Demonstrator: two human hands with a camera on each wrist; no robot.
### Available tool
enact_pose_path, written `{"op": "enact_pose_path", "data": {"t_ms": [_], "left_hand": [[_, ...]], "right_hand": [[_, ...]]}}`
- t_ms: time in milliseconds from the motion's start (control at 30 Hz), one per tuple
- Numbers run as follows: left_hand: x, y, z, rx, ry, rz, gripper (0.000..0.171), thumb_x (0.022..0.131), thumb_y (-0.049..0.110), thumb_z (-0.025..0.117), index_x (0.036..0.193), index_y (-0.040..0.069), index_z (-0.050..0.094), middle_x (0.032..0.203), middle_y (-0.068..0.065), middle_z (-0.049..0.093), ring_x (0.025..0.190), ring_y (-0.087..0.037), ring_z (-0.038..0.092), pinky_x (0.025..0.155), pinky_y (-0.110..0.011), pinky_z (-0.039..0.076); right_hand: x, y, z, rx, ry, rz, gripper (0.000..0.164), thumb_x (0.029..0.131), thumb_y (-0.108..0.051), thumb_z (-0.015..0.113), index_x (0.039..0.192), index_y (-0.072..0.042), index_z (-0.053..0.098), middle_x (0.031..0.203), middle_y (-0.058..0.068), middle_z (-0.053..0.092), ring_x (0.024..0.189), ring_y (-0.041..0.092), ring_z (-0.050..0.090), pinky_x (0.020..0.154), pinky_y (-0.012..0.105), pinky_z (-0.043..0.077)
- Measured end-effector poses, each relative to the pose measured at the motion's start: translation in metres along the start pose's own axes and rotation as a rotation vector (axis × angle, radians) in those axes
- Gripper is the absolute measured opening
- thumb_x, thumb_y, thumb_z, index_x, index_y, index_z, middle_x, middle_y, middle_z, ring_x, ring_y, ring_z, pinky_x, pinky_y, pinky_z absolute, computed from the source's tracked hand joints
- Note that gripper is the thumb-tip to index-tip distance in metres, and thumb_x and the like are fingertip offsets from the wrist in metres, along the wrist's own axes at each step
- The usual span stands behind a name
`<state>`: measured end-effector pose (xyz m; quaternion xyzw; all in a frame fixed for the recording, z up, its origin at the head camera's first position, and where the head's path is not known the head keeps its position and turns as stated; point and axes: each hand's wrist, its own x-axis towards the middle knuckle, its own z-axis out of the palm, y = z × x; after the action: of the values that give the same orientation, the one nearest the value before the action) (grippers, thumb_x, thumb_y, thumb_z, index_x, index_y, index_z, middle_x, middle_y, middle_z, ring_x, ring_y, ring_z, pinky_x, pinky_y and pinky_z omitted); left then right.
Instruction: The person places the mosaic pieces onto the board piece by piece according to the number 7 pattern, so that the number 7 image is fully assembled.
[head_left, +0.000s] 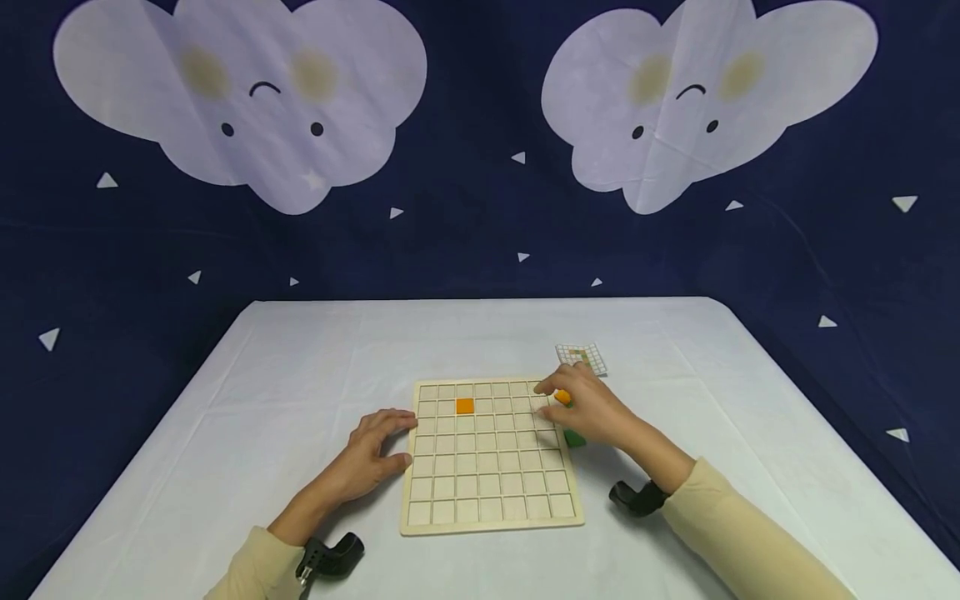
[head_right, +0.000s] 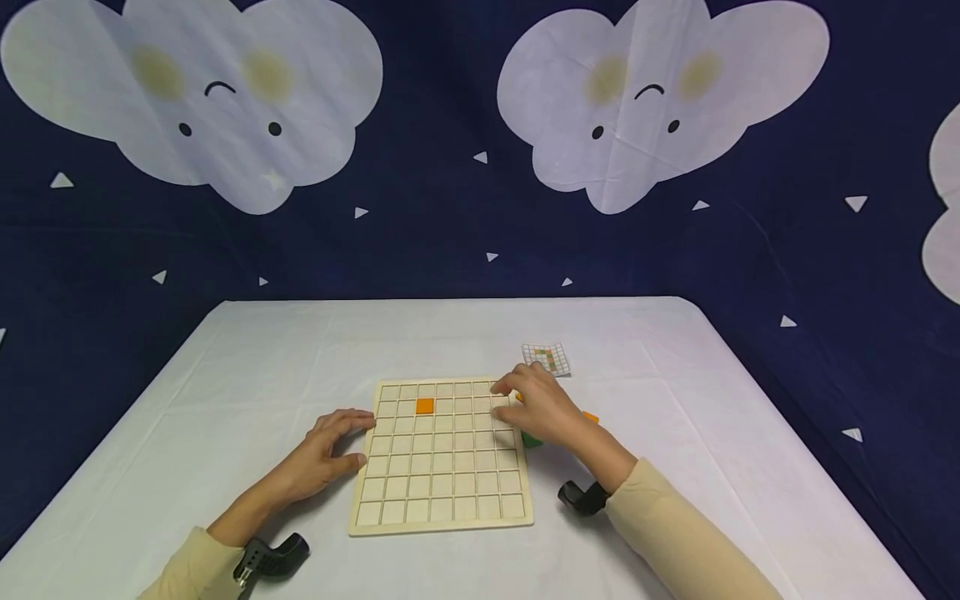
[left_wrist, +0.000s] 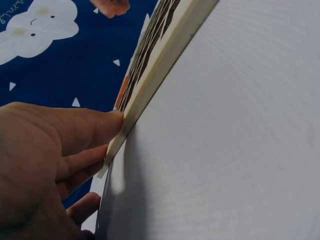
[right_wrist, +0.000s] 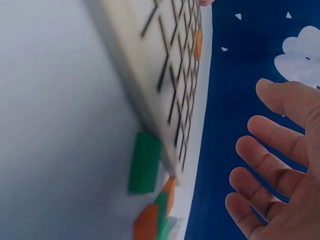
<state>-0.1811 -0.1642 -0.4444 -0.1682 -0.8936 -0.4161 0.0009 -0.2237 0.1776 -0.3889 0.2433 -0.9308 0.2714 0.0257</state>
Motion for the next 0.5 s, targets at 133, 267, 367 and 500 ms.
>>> {"op": "enact_pose_path", "data": {"t_ms": [133, 267, 367, 500], "left_hand": [[0.000, 0.000, 0.000, 0.003, 0.007, 0.010, 0.046, 0.078, 0.006, 0.071, 0.123, 0.006, 0.059, 0.135, -0.006, 0.051, 0.131, -0.031, 0.031, 0.102, -0.049, 0.016], [0.000, 0.000, 0.000, 0.008, 0.008, 0.017, 0.046, 0.078, 0.007, 0.071, 0.123, 0.006, 0.059, 0.134, -0.006, 0.051, 0.131, -0.032, 0.031, 0.102, -0.050, 0.017], [0.000, 0.000, 0.000, 0.009, 0.006, 0.013, 0.045, 0.079, 0.007, 0.070, 0.123, 0.007, 0.059, 0.134, -0.006, 0.051, 0.132, -0.032, 0.031, 0.103, -0.051, 0.016], [0.000, 0.001, 0.000, 0.014, 0.005, 0.005, 0.046, 0.079, 0.007, 0.070, 0.124, 0.007, 0.059, 0.135, -0.006, 0.050, 0.132, -0.032, 0.030, 0.103, -0.051, 0.016]], "right_hand": [[-0.006, 0.008, 0.002, -0.020, 0.008, -0.018, 0.029, 0.083, -0.024, 0.069, 0.109, -0.009, 0.068, 0.108, 0.003, 0.063, 0.110, 0.028, 0.050, 0.107, 0.060, 0.028], [-0.012, 0.014, 0.004, -0.031, 0.015, -0.013, 0.027, 0.083, -0.023, 0.070, 0.107, -0.009, 0.068, 0.107, 0.004, 0.064, 0.113, 0.031, 0.052, 0.111, 0.059, 0.023], [-0.016, 0.017, 0.005, -0.040, 0.019, 0.000, 0.027, 0.082, -0.023, 0.070, 0.105, -0.009, 0.068, 0.108, 0.003, 0.064, 0.109, 0.028, 0.052, 0.110, 0.058, 0.025], [-0.022, 0.020, 0.005, -0.065, 0.013, 0.023, 0.027, 0.081, -0.023, 0.071, 0.104, -0.010, 0.069, 0.107, 0.002, 0.063, 0.104, 0.024, 0.049, 0.101, 0.052, 0.037]]}}
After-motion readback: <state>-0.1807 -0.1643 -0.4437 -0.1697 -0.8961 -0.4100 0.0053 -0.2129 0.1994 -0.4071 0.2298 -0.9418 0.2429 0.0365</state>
